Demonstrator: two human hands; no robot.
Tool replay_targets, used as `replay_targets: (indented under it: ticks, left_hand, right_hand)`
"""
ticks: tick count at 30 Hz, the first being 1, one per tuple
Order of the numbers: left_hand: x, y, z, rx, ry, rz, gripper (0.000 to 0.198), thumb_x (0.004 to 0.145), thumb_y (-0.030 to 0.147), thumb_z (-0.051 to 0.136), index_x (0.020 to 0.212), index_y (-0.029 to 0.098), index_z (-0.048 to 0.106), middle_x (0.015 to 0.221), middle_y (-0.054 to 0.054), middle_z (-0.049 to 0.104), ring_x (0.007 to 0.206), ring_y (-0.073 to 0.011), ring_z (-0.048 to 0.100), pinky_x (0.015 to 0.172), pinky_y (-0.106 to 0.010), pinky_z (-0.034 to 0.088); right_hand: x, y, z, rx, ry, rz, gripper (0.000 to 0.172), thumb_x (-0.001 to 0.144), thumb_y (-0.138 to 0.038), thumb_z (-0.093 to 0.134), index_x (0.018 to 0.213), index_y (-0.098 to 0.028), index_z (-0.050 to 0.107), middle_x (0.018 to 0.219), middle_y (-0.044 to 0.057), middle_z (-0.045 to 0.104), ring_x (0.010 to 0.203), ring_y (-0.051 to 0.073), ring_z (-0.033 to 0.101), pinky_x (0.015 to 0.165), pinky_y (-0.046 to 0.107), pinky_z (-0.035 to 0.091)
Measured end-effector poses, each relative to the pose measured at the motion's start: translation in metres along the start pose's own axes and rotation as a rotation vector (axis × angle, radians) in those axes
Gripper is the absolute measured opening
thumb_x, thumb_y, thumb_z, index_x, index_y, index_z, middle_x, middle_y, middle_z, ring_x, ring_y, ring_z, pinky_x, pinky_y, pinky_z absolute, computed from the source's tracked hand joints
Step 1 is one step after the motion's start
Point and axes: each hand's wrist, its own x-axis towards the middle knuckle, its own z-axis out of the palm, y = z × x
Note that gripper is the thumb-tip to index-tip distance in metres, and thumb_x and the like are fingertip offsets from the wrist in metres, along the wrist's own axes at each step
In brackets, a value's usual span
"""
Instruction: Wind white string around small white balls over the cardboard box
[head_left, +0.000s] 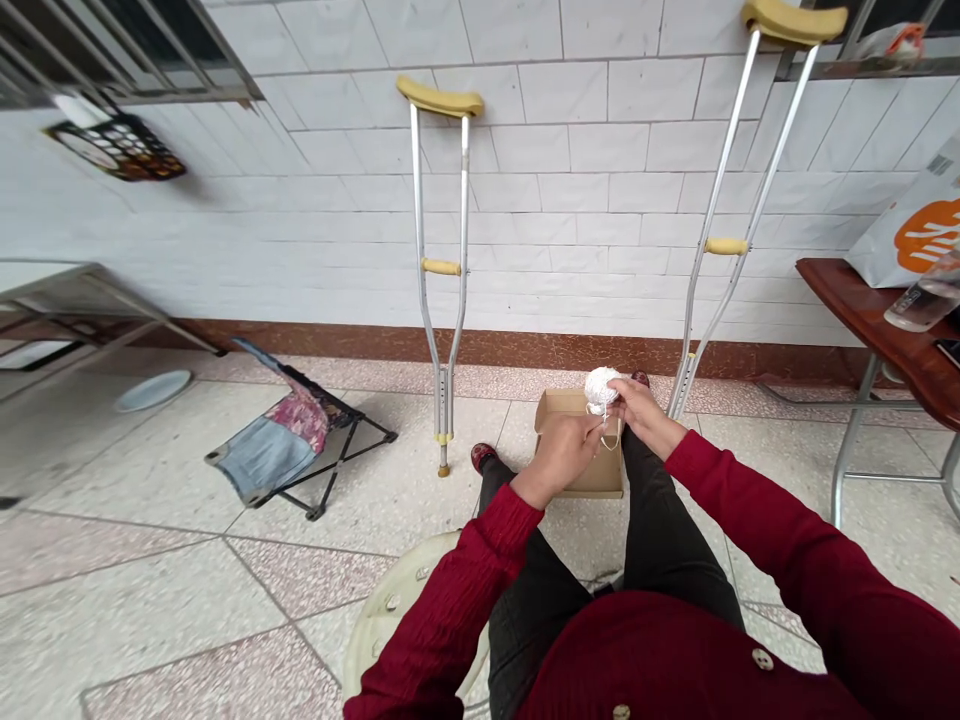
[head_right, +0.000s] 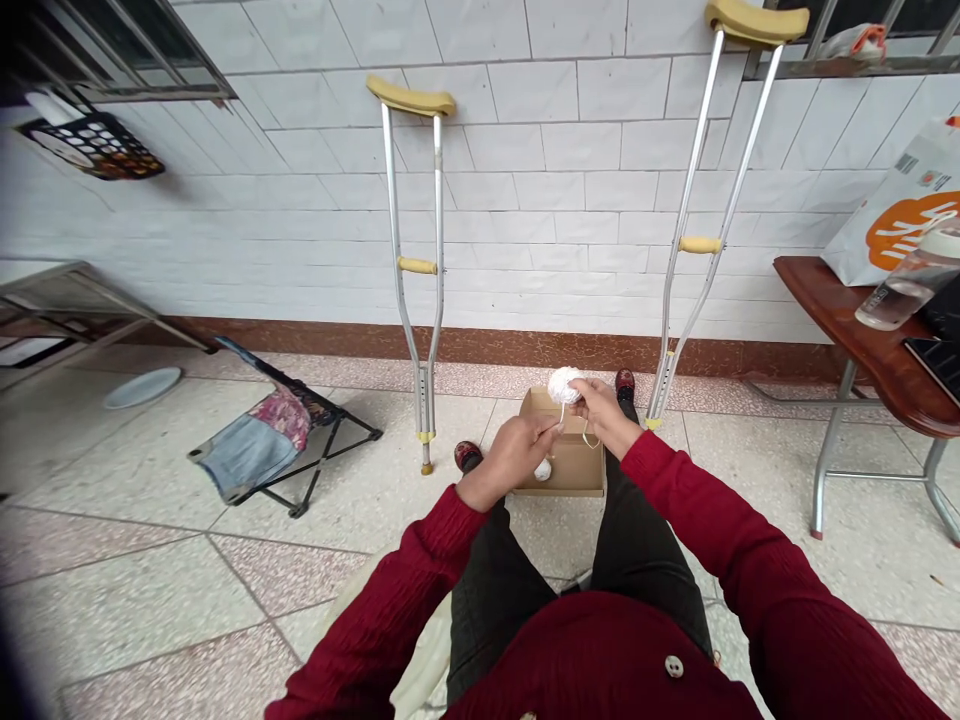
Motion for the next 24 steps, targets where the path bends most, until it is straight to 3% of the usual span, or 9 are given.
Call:
replay_targets:
  ticks: [5, 9, 12, 16, 20, 24]
  left_hand:
    - [-0.027, -0.011, 0.018, -0.358, -0.077, -0.073, 0.044, 0.093, 0.041, 0.041, 0.067, 0.016, 0.065, 0.063, 0.0, 0.061, 0.059, -0.0127, 0.051, 0.06, -0.023, 0.036]
    - [-0.029, -0.029, 0.023, -0.37, -0.06, -0.088, 0.04, 0.092, 0.039, 0.042, 0.073, 0.015, 0.068, 0.067, -0.001, 0.062, 0.063, -0.0134, 0.053, 0.063, -0.023, 0.039]
    - [-0.021, -0.043, 0.023, -0.297, -0.038, -0.043, 0.03, 0.089, 0.028, 0.044, 0.079, 0.015, 0.07, 0.075, -0.003, 0.067, 0.073, -0.0175, 0.059, 0.07, -0.026, 0.042]
    - [-0.018, -0.044, 0.03, -0.173, -0.086, 0.097, 0.024, 0.087, 0.02, 0.047, 0.08, 0.017, 0.069, 0.077, -0.005, 0.068, 0.077, -0.0198, 0.06, 0.074, -0.027, 0.042]
    - [-0.035, -0.032, 0.049, -0.253, -0.176, 0.122, 0.032, 0.094, 0.027, 0.04, 0.079, 0.017, 0.067, 0.079, -0.004, 0.067, 0.072, -0.0167, 0.059, 0.07, -0.025, 0.041]
    - [-0.053, -0.039, 0.062, -0.249, -0.184, 0.06, 0.036, 0.096, 0.031, 0.039, 0.076, 0.017, 0.065, 0.08, -0.004, 0.068, 0.072, -0.0157, 0.059, 0.07, -0.024, 0.041]
  right_hand:
    - [-0.034, -0.031, 0.016, 0.154, -0.269, 0.065, 0.022, 0.072, -0.034, 0.063, 0.086, -0.018, 0.06, 0.066, 0.0, 0.063, 0.05, 0.01, 0.052, 0.04, 0.018, 0.037]
    - [-0.074, -0.032, 0.007, 0.053, -0.345, 0.041, 0.019, 0.069, -0.026, 0.065, 0.085, -0.019, 0.06, 0.065, -0.002, 0.061, 0.05, 0.009, 0.048, 0.039, 0.017, 0.032]
    - [-0.092, -0.019, -0.007, -0.032, -0.364, 0.133, 0.023, 0.066, -0.022, 0.067, 0.088, -0.018, 0.061, 0.062, -0.003, 0.058, 0.048, 0.008, 0.046, 0.038, 0.017, 0.028]
    - [-0.093, -0.021, -0.017, 0.054, -0.304, 0.241, 0.02, 0.071, -0.029, 0.062, 0.088, -0.019, 0.061, 0.059, -0.003, 0.057, 0.044, 0.008, 0.043, 0.035, 0.017, 0.025]
    - [-0.079, -0.055, -0.014, 0.207, -0.249, 0.087, 0.015, 0.073, -0.028, 0.06, 0.087, -0.02, 0.059, 0.065, -0.003, 0.059, 0.044, 0.007, 0.042, 0.033, 0.017, 0.022]
    - [-0.071, -0.082, -0.008, 0.225, -0.277, -0.008, 0.014, 0.074, -0.025, 0.061, 0.087, -0.021, 0.058, 0.066, -0.004, 0.059, 0.046, 0.007, 0.043, 0.034, 0.016, 0.026]
